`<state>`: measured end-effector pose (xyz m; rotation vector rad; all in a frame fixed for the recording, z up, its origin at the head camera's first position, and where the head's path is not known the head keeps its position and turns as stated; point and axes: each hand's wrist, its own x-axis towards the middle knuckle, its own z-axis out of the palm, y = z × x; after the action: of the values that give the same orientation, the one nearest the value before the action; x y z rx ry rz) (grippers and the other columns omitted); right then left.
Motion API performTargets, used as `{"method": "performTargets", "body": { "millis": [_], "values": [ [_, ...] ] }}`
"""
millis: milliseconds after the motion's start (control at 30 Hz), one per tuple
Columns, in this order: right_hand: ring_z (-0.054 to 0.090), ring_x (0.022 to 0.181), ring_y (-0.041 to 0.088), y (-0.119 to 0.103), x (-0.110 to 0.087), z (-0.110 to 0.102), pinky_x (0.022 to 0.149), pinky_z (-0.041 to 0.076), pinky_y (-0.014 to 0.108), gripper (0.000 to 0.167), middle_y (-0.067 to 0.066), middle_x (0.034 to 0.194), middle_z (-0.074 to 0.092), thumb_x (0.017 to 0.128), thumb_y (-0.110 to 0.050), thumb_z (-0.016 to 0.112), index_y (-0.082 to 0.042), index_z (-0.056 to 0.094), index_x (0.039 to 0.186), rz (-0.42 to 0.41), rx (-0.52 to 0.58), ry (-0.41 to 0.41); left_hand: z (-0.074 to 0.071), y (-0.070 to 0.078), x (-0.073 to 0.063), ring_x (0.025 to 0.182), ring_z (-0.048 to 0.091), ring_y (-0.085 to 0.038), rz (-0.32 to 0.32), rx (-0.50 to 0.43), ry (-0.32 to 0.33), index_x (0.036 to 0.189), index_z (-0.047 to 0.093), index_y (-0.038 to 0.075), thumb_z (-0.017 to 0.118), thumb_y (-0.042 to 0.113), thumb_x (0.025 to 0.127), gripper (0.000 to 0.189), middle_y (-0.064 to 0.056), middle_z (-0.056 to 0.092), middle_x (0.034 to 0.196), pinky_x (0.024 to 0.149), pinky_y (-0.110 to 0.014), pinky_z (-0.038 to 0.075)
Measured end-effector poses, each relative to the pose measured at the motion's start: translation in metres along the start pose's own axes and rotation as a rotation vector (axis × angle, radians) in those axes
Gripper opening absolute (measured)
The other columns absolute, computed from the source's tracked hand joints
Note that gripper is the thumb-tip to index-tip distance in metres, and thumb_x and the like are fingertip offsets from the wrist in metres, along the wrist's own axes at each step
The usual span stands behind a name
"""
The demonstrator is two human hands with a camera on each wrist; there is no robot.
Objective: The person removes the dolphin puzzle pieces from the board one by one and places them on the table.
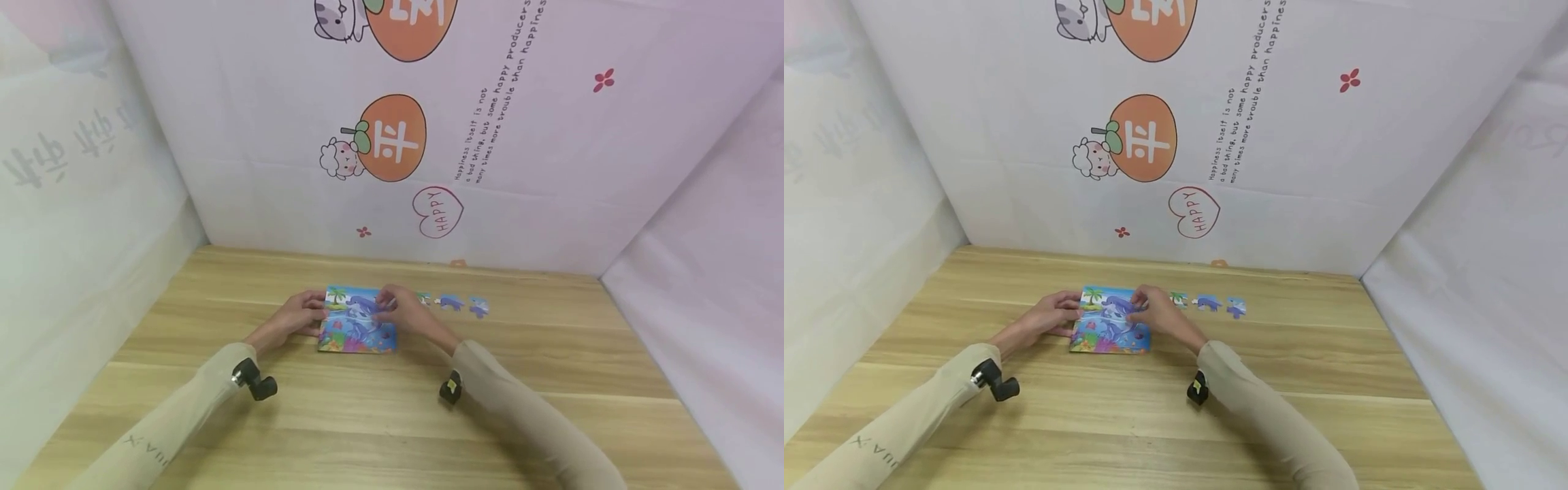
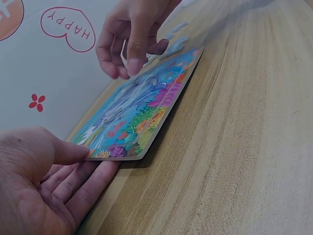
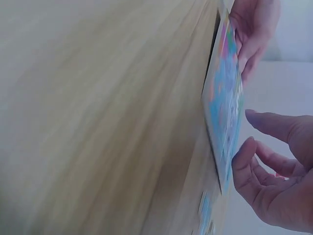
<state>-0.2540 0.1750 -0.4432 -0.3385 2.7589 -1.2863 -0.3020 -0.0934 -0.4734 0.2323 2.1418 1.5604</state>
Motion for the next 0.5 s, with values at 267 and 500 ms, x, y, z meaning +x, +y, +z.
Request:
{"method": "performTargets", "body": {
  "millis": [267,500],
  "values": [
    [0.061,0.115,0.031,-0.017,0.012,0.021,0.104,0.058,0.044,0.053,0.016,0.123,0.061,0.087,-0.013,0.086,0.004,0.059,0.13,0.036,-0.093,-0.071,-0.003,-0.001,-0.002,0.131,0.057,-0.042,0.018,-0.006,-0.021,0.157,0.036,-0.002,0.06,0.008,0.106,0.058,-0.029,0.051,0.148,0.082,-0.03,0.068],
    [0.055,0.118,0.033,-0.022,0.013,0.033,0.111,0.052,0.049,0.059,0.017,0.126,0.053,0.087,-0.013,0.087,0.004,0.054,0.133,0.105,-0.078,-0.076,-0.003,-0.001,-0.002,0.13,0.059,-0.041,0.025,-0.003,-0.026,0.157,0.036,-0.002,0.06,0.01,0.106,0.058,-0.028,0.052,0.148,0.084,-0.031,0.068]
  ]
}}
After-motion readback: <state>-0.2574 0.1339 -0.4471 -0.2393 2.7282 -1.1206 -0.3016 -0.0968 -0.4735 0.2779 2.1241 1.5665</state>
